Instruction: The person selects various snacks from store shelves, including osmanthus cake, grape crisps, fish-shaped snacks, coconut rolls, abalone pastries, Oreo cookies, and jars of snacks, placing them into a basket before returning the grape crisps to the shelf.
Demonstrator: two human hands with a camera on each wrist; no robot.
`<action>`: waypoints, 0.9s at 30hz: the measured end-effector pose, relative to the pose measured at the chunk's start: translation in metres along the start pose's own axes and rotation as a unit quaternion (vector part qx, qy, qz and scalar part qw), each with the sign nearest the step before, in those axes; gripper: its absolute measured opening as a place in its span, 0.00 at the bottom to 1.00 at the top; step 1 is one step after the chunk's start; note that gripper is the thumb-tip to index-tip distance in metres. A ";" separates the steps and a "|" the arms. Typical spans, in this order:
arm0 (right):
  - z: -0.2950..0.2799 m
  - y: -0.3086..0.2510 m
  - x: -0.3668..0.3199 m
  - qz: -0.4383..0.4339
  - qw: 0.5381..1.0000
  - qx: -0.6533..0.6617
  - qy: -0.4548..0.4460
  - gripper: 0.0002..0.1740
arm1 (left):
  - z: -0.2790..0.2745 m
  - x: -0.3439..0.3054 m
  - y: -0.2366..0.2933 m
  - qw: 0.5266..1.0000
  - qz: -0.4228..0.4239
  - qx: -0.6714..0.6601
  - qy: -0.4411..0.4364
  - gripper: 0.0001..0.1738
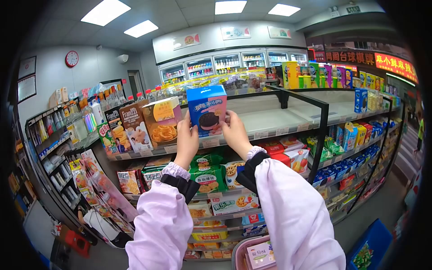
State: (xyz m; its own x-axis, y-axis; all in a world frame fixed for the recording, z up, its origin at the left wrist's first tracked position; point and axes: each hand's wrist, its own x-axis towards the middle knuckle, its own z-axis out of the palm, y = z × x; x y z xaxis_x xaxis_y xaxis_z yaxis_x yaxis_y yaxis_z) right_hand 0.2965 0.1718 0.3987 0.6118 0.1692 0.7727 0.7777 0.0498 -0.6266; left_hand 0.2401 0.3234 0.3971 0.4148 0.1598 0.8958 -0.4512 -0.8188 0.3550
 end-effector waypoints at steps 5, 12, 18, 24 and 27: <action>0.007 0.027 -0.002 0.025 0.996 0.082 -0.035 0.18 | 0.016 -0.010 -0.020 0.998 -0.037 0.040 -0.008 0.32; 0.007 0.035 0.008 0.018 0.980 0.052 -0.189 0.24 | 0.017 -0.004 -0.023 0.993 -0.088 0.058 -0.055 0.36; 0.012 0.049 0.007 0.038 0.978 0.096 -0.183 0.25 | 0.016 -0.007 -0.012 0.992 -0.092 0.050 -0.068 0.36; 0.012 0.052 0.005 0.035 0.987 -0.031 -0.154 0.26 | 0.009 -0.012 -0.016 0.978 -0.149 0.087 -0.119 0.37; 0.000 0.012 -0.003 0.059 0.978 -0.088 -0.180 0.27 | 0.012 -0.015 -0.021 0.982 -0.127 0.089 -0.108 0.38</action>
State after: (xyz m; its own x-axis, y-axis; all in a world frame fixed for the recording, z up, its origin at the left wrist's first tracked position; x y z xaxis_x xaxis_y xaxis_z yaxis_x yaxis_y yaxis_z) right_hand 0.3036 0.1720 0.3886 0.6323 0.5006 0.5913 0.7374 -0.1546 -0.6575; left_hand 0.2532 0.3317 0.3727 0.6634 0.2668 0.6990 -0.1733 -0.8541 0.4905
